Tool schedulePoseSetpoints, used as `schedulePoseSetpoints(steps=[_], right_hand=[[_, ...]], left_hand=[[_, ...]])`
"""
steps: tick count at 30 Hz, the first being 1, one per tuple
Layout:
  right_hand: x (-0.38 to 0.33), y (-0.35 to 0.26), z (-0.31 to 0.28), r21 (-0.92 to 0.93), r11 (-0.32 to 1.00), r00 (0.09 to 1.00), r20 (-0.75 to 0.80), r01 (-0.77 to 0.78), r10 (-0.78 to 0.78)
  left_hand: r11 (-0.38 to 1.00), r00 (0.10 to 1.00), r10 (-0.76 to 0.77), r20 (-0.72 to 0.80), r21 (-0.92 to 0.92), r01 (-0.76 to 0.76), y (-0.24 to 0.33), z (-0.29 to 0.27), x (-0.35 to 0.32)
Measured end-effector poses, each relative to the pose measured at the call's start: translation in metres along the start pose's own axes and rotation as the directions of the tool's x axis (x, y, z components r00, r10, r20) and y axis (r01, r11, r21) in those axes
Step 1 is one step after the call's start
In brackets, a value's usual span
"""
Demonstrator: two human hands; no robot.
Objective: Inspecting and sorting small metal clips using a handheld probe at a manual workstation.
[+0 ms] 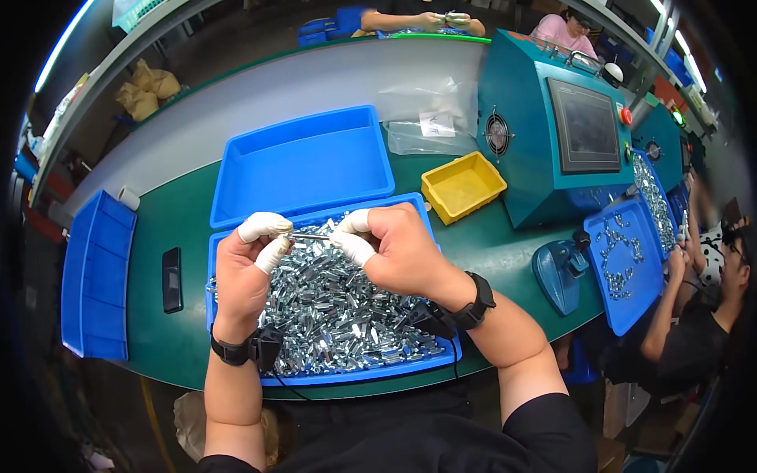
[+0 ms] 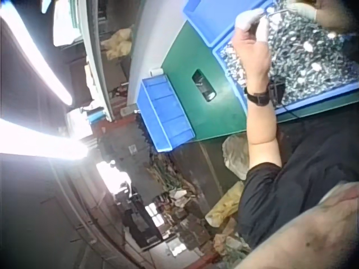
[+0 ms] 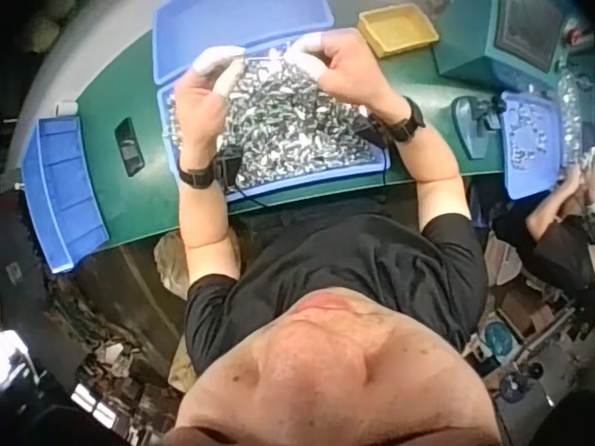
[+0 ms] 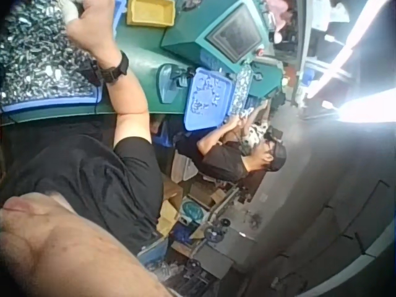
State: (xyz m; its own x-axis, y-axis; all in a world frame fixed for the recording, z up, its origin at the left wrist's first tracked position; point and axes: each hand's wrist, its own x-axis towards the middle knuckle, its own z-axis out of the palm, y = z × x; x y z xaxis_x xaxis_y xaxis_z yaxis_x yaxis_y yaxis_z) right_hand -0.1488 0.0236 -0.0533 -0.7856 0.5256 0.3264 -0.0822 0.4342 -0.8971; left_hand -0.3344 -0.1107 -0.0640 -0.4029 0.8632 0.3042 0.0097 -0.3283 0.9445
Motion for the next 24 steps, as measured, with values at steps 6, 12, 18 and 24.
schedulePoseSetpoints(steps=[6,12,18,24], right_hand=[[-0.007,-0.004,-0.027,-0.185,0.970,0.987,-0.004,0.155,-0.159],[-0.014,-0.007,-0.050,-0.308,0.919,0.968,0.016,0.245,-0.252],[-0.018,-0.002,-0.064,-0.426,0.851,0.948,0.055,0.306,-0.313],[-0.020,-0.010,-0.071,-0.394,0.879,0.963,0.091,0.268,-0.253]], left_hand=[[0.986,0.990,0.123,0.071,0.103,-0.130,-0.008,0.023,0.004],[0.989,0.995,-0.083,0.053,0.124,0.076,0.003,0.061,0.003],[0.979,0.983,-0.179,-0.041,0.092,0.182,0.010,0.078,0.009],[0.965,0.970,-0.244,0.000,0.094,0.243,0.008,0.096,0.006]])
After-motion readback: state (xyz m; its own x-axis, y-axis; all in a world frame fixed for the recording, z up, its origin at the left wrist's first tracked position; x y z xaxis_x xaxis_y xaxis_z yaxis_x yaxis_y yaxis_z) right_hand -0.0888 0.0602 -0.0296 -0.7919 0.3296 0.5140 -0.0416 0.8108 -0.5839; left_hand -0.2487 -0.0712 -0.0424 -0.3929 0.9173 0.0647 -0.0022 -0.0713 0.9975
